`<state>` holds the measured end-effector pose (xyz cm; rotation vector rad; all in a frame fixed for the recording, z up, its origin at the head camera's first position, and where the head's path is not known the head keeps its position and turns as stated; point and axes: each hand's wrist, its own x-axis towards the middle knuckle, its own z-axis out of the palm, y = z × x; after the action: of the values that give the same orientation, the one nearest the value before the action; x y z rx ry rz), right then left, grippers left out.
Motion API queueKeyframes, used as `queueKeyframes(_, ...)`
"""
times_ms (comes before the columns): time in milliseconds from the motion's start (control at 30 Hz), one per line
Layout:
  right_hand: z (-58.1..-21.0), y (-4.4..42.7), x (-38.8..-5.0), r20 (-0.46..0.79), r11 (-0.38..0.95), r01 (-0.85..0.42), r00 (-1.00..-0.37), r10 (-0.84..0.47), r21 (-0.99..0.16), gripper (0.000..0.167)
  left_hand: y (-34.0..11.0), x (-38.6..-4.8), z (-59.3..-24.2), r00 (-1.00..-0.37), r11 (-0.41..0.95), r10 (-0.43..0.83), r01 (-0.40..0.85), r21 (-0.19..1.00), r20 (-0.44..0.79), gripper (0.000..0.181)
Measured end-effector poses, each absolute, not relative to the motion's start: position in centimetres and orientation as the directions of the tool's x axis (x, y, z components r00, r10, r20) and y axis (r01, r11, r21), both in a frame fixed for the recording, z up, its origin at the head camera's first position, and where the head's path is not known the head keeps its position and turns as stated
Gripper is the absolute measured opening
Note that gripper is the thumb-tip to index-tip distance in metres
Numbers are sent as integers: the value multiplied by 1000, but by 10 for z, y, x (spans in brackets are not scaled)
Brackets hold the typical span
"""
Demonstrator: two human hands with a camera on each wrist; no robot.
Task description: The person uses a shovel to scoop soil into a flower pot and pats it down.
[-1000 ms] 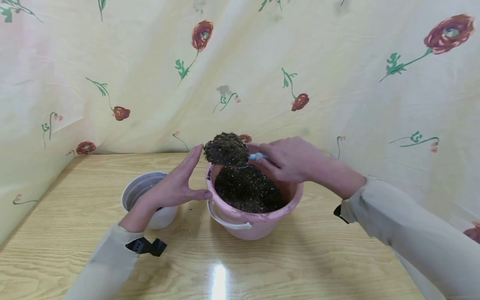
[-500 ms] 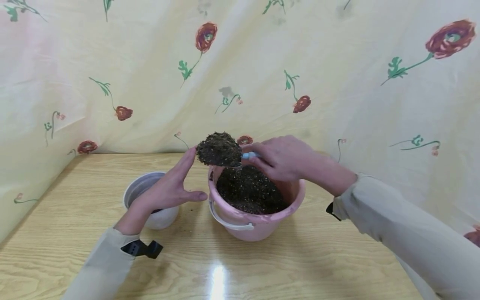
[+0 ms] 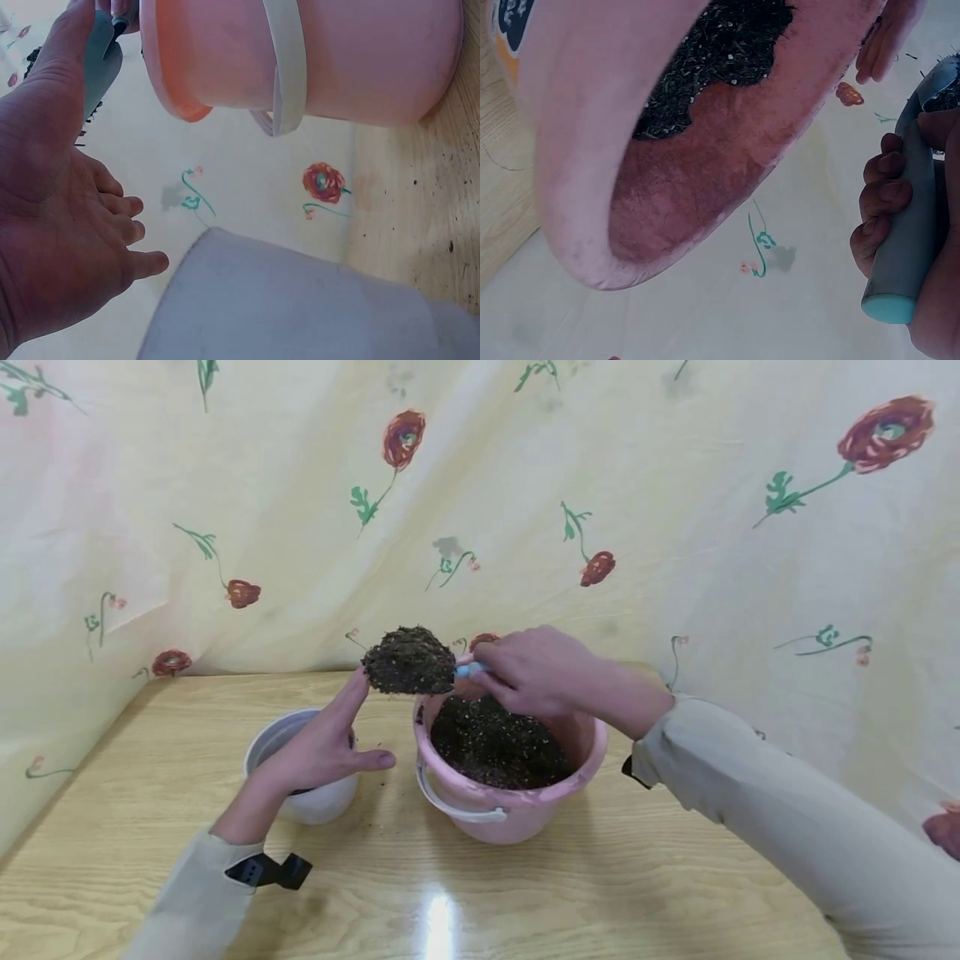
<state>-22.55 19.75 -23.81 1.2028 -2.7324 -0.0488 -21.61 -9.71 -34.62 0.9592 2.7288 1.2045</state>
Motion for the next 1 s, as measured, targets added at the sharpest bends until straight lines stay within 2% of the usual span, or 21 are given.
queueKeyframes(367,-232,178,-231,113,660,-737,-650,-751,146,21,-111,-210,-346,-836,530,507,494,689,209,121)
queueKeyframes(700,-234,165,-235,110,635,-756,-626,-772,160,20,-126,-210,-349,-851,549,479,484,682,218,121)
queueKeyframes(1000,-238,156,-238,79,634,-763,-629,-773,124,23,-146,-209,-355,-856,589,456,495,639,243,121)
